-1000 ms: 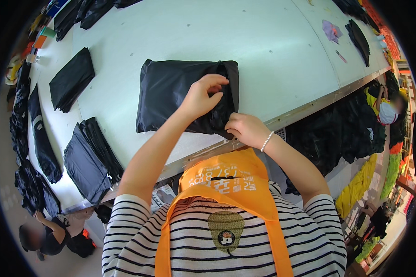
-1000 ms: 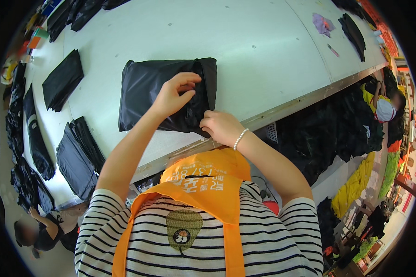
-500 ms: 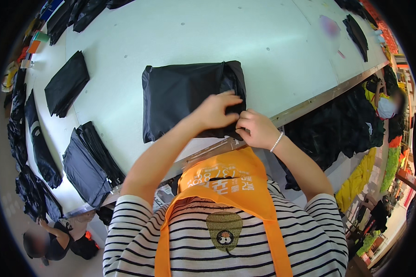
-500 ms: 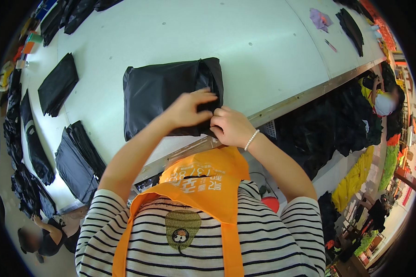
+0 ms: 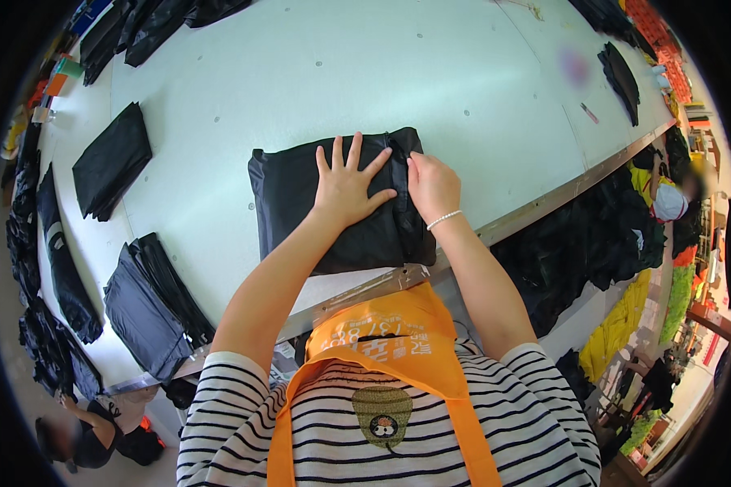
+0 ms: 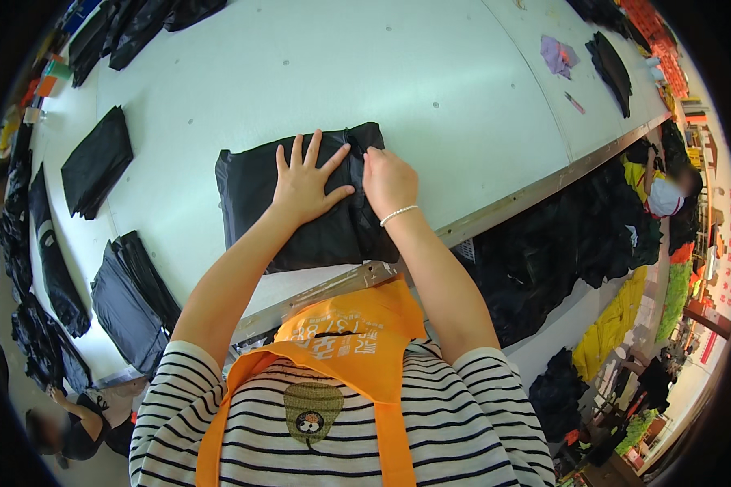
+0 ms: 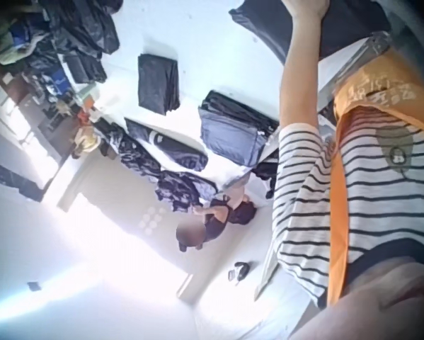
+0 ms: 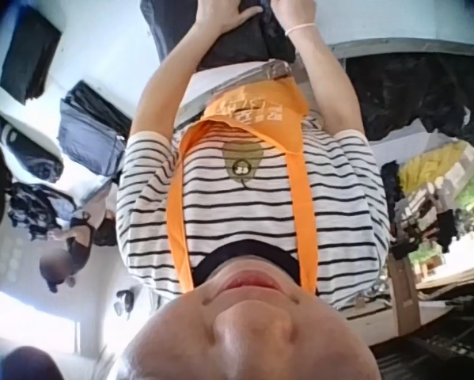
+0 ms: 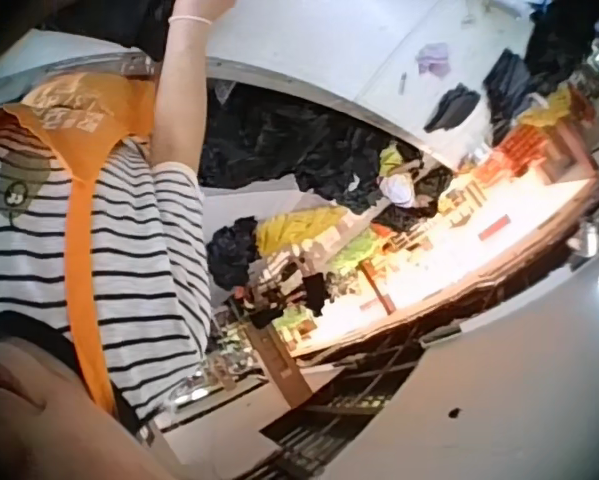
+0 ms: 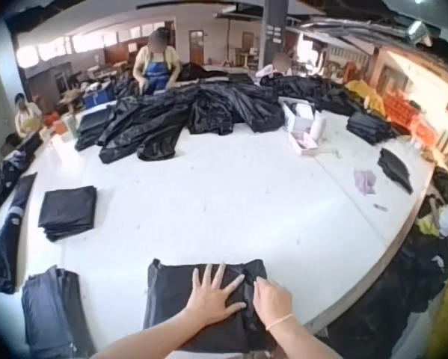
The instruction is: The person folds a black jacket on a white table, aligning the sleeves and smoothing the fabric. They then place the folded jacket into a black plastic bag and seal it with a twist tie.
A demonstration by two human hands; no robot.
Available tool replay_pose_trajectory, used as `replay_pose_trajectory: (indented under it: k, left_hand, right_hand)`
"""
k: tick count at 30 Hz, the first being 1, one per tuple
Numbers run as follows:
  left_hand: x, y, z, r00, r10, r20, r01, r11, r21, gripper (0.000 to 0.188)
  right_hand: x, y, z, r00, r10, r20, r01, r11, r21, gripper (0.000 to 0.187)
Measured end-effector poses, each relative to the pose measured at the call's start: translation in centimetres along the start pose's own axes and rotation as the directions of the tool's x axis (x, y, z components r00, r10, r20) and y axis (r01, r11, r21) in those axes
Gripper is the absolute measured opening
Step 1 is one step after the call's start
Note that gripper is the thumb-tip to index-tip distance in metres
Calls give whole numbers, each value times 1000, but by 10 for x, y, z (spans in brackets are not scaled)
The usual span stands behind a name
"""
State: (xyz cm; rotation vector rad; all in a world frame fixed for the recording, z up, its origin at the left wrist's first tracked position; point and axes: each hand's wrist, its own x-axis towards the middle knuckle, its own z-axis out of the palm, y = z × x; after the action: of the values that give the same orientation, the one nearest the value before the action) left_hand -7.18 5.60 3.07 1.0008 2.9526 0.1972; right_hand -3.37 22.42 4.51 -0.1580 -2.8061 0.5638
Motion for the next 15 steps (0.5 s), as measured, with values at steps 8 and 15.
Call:
replay_pose_trajectory:
  k: [8,15]
  left_hand:
    - [8,-3,13,994,104,-32,-108,978,-179,56]
    - [38,-33,23,991,-30,-131,18,996,-93,57]
  right_hand:
    - [1,-10,31,959,-225,169,243,966,-91,13]
    - [19,4,44,963,-192,190,183,981,63,18]
